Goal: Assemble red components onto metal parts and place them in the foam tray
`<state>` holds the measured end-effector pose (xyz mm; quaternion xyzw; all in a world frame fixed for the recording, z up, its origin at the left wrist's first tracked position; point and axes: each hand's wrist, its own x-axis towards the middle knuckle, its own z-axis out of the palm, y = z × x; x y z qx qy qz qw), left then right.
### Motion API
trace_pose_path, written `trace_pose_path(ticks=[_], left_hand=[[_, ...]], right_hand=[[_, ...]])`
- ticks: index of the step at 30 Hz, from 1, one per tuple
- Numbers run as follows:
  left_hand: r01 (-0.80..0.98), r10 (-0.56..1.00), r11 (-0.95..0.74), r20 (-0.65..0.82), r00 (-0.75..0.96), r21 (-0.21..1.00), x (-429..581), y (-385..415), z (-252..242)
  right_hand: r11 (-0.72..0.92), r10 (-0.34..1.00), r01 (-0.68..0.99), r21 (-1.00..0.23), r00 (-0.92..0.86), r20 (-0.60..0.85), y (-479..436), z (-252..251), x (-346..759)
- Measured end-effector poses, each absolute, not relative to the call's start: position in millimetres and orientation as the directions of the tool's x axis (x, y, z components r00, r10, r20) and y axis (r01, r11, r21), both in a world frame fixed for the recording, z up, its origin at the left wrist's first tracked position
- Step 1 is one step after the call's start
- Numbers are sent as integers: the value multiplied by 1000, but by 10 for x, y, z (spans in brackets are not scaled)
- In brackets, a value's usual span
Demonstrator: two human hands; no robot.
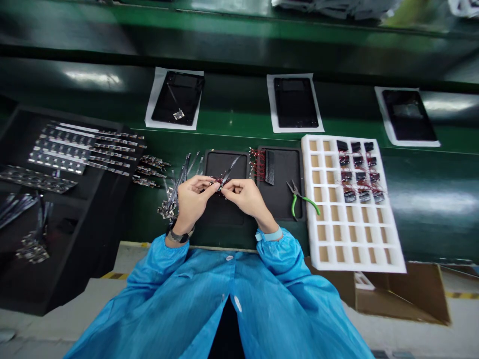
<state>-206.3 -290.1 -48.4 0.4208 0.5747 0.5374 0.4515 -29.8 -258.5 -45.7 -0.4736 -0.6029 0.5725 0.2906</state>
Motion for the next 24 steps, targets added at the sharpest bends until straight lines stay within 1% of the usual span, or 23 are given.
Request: trace_pose_path(ticks=[7,12,19,24], left_hand=[[-76,974,104,-117,-196,992,-2092,-2886,-534],[-70,973,103,-115,-202,992,-2080,-2892,-537],[-14,974,99,-99,-204,995,-2075,-2899,-503],[-107,975,149,-164,-147,983,-2113,-2880,-516]], right_hand=[[-97,903,233,-968,-388,-184,-2597,-461,-292],[-97,900,233,-968,-395,-186,-2589,-465,-281],[-95,887,247,-964,-420,-195,-2572,-467,-250],[-123,867,221,-967,-449,-213,-2560,-458,-237]])
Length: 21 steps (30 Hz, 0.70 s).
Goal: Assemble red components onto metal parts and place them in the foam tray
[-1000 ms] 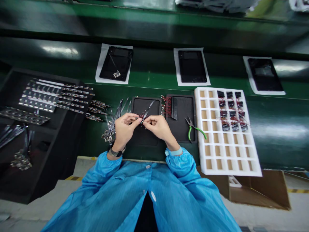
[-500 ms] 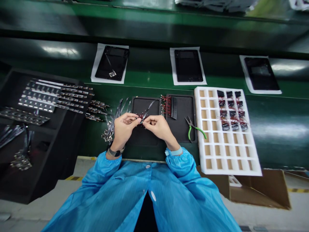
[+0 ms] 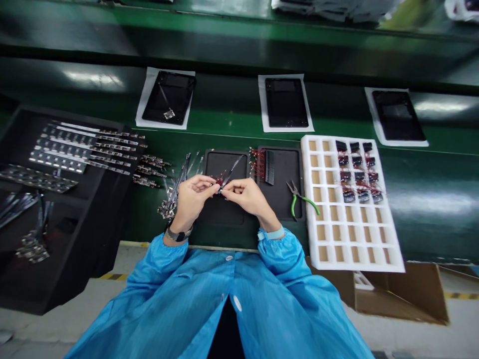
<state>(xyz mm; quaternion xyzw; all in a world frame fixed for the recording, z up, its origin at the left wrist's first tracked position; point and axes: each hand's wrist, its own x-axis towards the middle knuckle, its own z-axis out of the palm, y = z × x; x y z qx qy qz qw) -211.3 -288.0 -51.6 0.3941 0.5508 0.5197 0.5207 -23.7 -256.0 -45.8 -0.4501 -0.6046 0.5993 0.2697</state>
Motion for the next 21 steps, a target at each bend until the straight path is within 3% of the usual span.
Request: trace_pose_path(ticks=[7,16,21], left_hand=[[-108,978,141,-155,-140,984,-2138,-2874,-511],[-340,962,258,-274,1,904,-2195,-2810,-569],[-378,953,290,-301,32,879,-2177,-2810,-544]], right_hand=[[-142,871,219,-965,-436,-227,-2566,-468,-249],[-201,868,138,-970,-435,-241,-2569,-432,-256],[-249,859,70,-966,-444,-254,-2581,-462,-254]])
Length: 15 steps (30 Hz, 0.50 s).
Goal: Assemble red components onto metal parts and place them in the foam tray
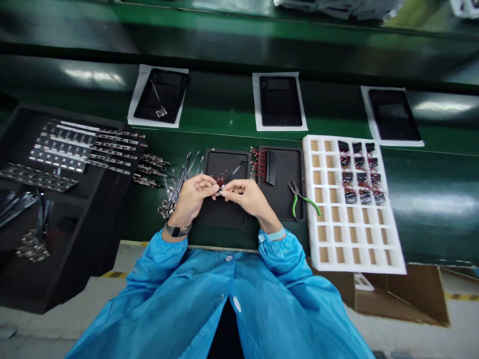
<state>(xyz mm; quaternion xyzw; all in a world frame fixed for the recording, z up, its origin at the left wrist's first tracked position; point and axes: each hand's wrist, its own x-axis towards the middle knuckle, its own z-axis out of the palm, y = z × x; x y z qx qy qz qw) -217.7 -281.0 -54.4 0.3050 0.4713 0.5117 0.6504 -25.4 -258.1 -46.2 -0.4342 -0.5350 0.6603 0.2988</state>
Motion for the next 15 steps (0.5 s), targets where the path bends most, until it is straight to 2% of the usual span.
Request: trace_pose_path(ticks=[15], left_hand=[[-329,953,291,-302,19,898,-2142,-2836,-547]], right_hand=[[-304,840,46,-952,-459,-290,-2567,-471,-258]])
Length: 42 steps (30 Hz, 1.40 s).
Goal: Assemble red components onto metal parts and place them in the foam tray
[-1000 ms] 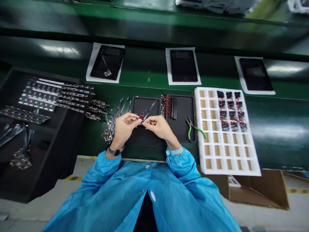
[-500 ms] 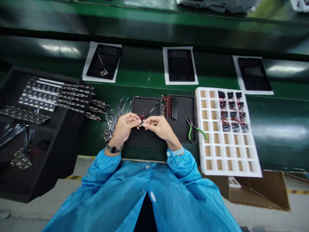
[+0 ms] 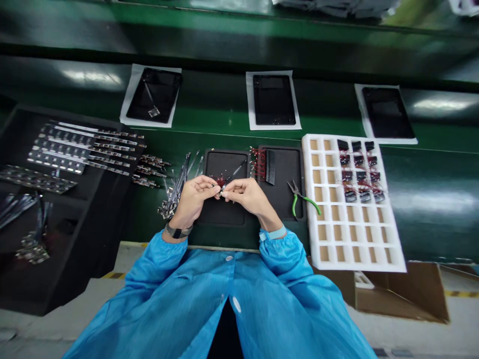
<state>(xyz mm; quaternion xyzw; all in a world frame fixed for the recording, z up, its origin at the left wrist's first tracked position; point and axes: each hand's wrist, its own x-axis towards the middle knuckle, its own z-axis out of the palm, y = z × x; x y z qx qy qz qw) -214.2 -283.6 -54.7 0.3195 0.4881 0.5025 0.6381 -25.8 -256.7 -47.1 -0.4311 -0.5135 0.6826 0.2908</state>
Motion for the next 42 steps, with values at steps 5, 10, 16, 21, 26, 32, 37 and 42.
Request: trace_pose_path(ticks=[5,10,16,21,26,32,37,42], left_hand=[[-319,968,232,-250,-14,919,-2189,-2833,-452],[-223,984,42,-79,-159,974,-2466,-2862,-172],[-171,962,-11,-36,-272,985,-2771,-2920,22],[-194,952,-38,-23,-304,980,-2844,-2951,12],[-257,959,-17,-57,-279,966,-2829,-2939,-65],[-325,955,52,-142,-261,944,-2787,-2912,-160],[-325,960,78,-159,-229,942,-2787,-2895,-205],[-333,958,81,-165,-235,940,-2786,-2878,-242]], right_hand=[[-78,881,163,-984,-451,-145,-2519,-402,-147],[371,842,423,-827,-529,107,-2482,-396,2],[451,833,506,-735,-535,142,-2521,-521,-142],[318,918,525,-790,-380,117,-2434,-608,-196],[298,930,515,-804,-347,122,-2368,-723,-295],[258,934,362,-896,-330,136,-2385,-684,-365],[197,927,306,-931,-367,75,-2399,-656,-369],[112,964,341,-934,-264,19,-2378,-728,-454]])
